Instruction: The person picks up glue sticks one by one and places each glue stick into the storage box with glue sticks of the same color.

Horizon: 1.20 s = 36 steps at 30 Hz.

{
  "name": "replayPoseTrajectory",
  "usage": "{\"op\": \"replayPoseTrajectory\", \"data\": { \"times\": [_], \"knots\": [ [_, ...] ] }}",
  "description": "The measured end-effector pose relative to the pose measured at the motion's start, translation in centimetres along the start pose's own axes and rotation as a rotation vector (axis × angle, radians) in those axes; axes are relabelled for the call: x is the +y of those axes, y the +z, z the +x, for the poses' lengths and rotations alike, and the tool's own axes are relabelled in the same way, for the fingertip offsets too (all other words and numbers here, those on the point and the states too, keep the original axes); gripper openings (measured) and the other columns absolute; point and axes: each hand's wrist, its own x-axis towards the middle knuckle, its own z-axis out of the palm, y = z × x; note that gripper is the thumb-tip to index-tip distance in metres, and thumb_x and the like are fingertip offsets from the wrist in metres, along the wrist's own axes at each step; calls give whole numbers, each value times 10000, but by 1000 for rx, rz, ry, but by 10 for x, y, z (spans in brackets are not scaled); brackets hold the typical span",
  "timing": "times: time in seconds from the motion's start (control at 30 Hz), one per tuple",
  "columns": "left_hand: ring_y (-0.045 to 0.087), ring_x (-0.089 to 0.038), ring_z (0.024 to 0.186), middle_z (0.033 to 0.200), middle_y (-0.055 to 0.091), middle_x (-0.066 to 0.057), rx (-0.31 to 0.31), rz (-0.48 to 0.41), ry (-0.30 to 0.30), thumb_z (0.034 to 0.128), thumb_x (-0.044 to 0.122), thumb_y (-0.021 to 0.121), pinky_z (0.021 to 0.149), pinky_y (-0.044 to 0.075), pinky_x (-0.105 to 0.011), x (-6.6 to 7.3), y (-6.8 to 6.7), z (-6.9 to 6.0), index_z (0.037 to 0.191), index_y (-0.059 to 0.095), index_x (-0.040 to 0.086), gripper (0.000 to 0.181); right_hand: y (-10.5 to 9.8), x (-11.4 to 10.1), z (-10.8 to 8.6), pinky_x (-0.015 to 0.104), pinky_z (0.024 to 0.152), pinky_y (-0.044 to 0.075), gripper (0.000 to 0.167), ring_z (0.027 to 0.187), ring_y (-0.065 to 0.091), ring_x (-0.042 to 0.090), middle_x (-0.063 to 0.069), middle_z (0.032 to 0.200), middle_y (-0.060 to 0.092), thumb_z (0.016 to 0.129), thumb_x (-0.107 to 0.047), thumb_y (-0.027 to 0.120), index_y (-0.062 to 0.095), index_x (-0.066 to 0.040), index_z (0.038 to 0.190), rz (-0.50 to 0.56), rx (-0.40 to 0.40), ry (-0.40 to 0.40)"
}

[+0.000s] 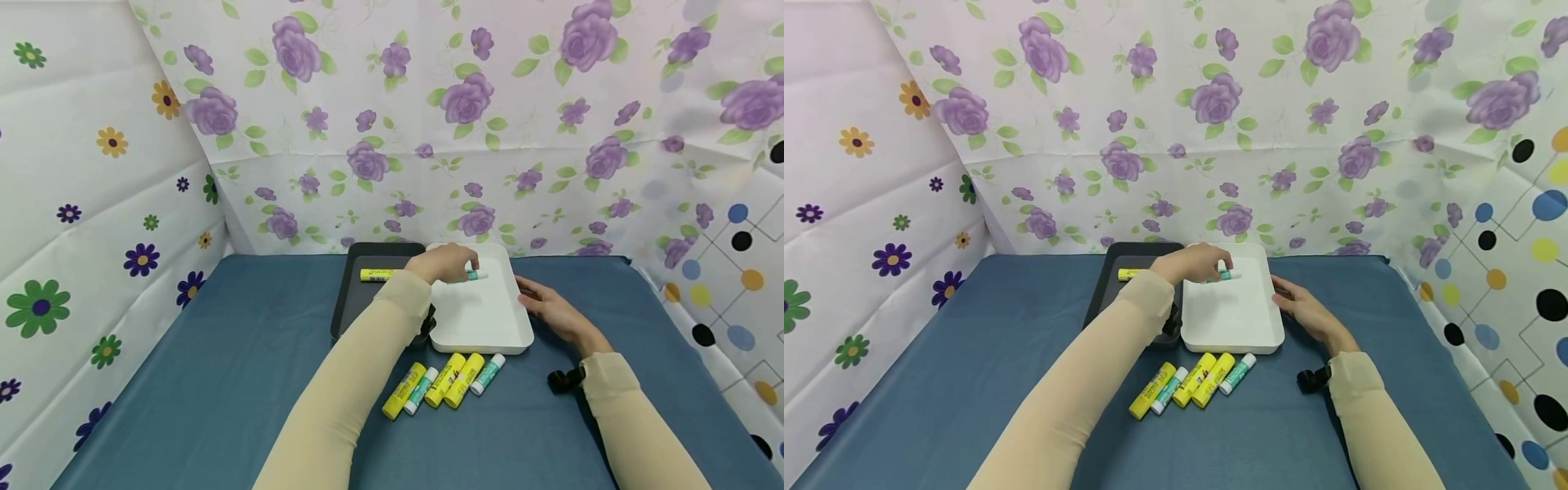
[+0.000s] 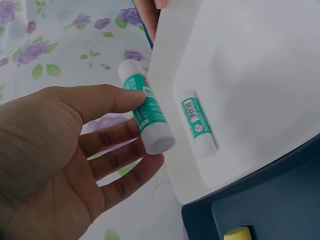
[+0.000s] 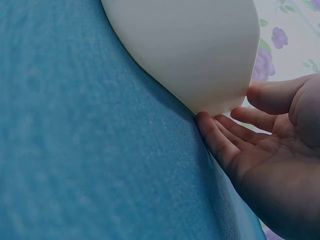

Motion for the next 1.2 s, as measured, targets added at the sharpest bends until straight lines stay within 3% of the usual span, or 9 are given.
{"op": "replayPoseTrajectory", "data": {
  "times": [0.27,0.5,0.73,0.93,1.2],
  "knots": [
    [605,-176,1060,1344,643,-60,50,6,9,1076,176,603,926,499,-356,-3,9,10,1386,641,188,313,0,-1,-1,678,1189,207,674,1545,172,470,230,1717,85,1144,-264,435,69,-80,1679,-12,2,-4],
    [607,-182,1056,1351,648,-67,54,-25,-4,1063,163,626,914,501,-360,-7,11,16,1389,649,202,329,1,-2,-2,679,1184,218,678,1538,198,471,234,1713,107,1140,-257,448,77,-81,1680,-6,2,-8],
    [608,-202,1192,1413,625,-65,47,-18,-5,1059,134,625,987,497,-359,-5,15,21,1413,643,193,359,0,-2,-2,679,1186,214,676,1542,184,475,233,1717,79,1141,-242,444,71,-67,1677,-8,-3,-16],
    [619,-195,1102,1421,622,-82,64,-24,-39,1042,88,636,939,508,-348,-7,20,21,1384,672,174,354,0,1,0,672,1192,211,677,1550,174,456,208,1723,86,1139,-266,454,90,-91,1682,-9,9,1],
    [597,-214,1244,1408,632,-46,46,-31,-107,1057,126,620,1005,500,-349,-12,31,30,1378,685,215,339,-1,1,0,667,1198,198,671,1556,163,448,201,1725,82,1141,-259,447,87,-90,1681,-3,8,1]
  ]
}}
